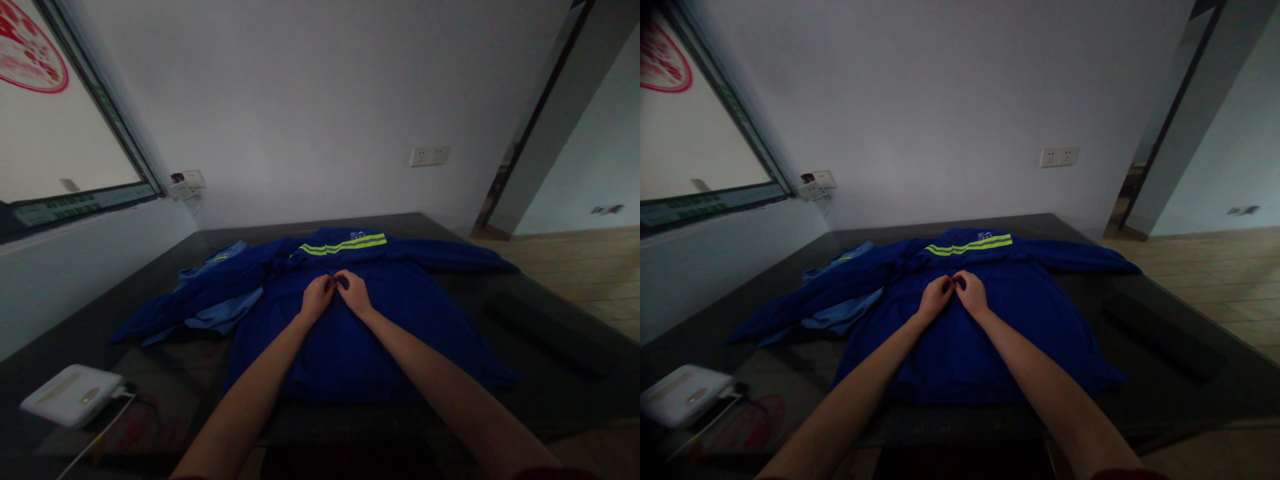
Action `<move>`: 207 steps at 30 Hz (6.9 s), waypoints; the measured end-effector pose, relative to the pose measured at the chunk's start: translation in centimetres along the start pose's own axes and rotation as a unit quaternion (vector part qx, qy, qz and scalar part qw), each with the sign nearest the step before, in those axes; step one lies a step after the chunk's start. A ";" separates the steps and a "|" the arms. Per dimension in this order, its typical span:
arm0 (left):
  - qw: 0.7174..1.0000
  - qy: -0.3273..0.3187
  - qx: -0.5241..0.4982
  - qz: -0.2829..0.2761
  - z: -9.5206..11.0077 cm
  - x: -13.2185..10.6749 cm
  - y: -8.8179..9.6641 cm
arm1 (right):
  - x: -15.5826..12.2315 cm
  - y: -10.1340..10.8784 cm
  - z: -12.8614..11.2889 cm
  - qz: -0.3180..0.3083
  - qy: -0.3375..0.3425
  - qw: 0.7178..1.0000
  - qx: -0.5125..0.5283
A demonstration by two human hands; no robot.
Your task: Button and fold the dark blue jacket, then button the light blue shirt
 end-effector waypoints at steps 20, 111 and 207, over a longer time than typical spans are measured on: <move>0.999 -0.005 -0.043 0.011 -0.2 0.1 -0.2 | 0.2 -0.4 1.3 0.021 0.021 0.997 0.067; 0.990 0.068 -0.116 0.036 -1.0 0.2 -0.2 | 0.0 -0.6 -0.2 -0.074 0.098 0.992 -0.034; 0.988 0.078 -0.125 -0.047 -1.4 0.9 -0.8 | 1.4 -0.7 2.3 -0.076 -0.100 0.964 0.235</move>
Point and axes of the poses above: each hand's wrist, its own x-axis towards the middle knuckle, its own y-axis out of the back of the hand, z = x × y, the point moved 2 cm from there along x, towards the middle knuckle, and after that the axes turned 1 degree about -y, right-handed, at the moved point
